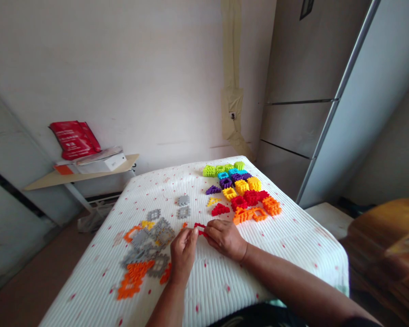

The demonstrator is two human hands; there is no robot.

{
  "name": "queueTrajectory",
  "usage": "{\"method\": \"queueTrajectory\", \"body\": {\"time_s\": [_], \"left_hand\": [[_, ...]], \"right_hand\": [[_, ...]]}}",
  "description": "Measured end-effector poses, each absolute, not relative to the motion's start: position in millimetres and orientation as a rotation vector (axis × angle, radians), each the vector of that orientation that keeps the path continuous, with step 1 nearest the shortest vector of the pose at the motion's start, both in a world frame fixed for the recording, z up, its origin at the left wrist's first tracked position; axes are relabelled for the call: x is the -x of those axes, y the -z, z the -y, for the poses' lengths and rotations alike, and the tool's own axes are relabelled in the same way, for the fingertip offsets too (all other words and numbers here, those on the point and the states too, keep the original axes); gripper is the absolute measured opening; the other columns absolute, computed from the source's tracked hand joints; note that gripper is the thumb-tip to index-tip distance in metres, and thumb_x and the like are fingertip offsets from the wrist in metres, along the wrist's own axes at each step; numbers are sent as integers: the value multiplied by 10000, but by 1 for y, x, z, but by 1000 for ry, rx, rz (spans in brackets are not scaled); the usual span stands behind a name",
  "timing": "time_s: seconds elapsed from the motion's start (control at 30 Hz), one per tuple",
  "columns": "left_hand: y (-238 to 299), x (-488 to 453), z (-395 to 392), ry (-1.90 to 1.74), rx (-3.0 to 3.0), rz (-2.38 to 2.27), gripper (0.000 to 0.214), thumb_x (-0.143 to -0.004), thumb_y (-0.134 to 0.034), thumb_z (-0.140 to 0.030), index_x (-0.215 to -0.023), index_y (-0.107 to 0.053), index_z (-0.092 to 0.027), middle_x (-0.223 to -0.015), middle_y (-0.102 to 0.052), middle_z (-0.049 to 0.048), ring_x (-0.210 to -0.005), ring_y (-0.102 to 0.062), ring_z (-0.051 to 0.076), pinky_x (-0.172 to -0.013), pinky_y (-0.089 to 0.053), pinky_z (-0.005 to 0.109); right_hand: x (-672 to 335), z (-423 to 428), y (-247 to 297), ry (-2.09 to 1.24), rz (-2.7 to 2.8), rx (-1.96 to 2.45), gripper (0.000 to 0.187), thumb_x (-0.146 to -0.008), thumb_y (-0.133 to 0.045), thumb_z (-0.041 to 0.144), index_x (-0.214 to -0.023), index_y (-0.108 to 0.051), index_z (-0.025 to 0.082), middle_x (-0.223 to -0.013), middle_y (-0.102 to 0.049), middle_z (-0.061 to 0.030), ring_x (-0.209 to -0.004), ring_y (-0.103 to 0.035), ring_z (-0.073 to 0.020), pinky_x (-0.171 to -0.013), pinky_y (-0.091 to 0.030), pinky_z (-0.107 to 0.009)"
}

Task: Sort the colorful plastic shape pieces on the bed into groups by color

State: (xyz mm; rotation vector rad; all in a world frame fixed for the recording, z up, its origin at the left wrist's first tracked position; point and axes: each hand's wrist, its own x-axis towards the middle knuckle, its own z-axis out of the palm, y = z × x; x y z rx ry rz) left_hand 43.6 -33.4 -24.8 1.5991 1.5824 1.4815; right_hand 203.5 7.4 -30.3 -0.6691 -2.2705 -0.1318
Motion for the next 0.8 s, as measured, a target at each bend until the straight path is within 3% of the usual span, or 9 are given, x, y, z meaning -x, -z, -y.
{"method": "queueTrajectory", "body": {"time_s": [0.43,0.8], "left_hand": [[25,-43,33,-1493,-1440,-1643,381,-830,-407,-503,-600,-405,-200,-520,-343,-48,-487,-346,102,-461,-296,207],[29,-39,30,-1509,-1390,-1621,362,-848,-380,-483,-636,-450,-198,-518,-408,-42,-495,-403,111,-487,-338,210]], "right_hand": [[-203,-6,31,156,2298,581,203,-872,-405,127,-986,-569,162,-929,-627,-77,-805,-581,-143,-700,-489,-257],[-205,-2,25,-5,2175,724,239,-898,-460,278,-1094,-571,196,-1009,-583,-97,-873,-592,-160,-736,-498,-276]]}}
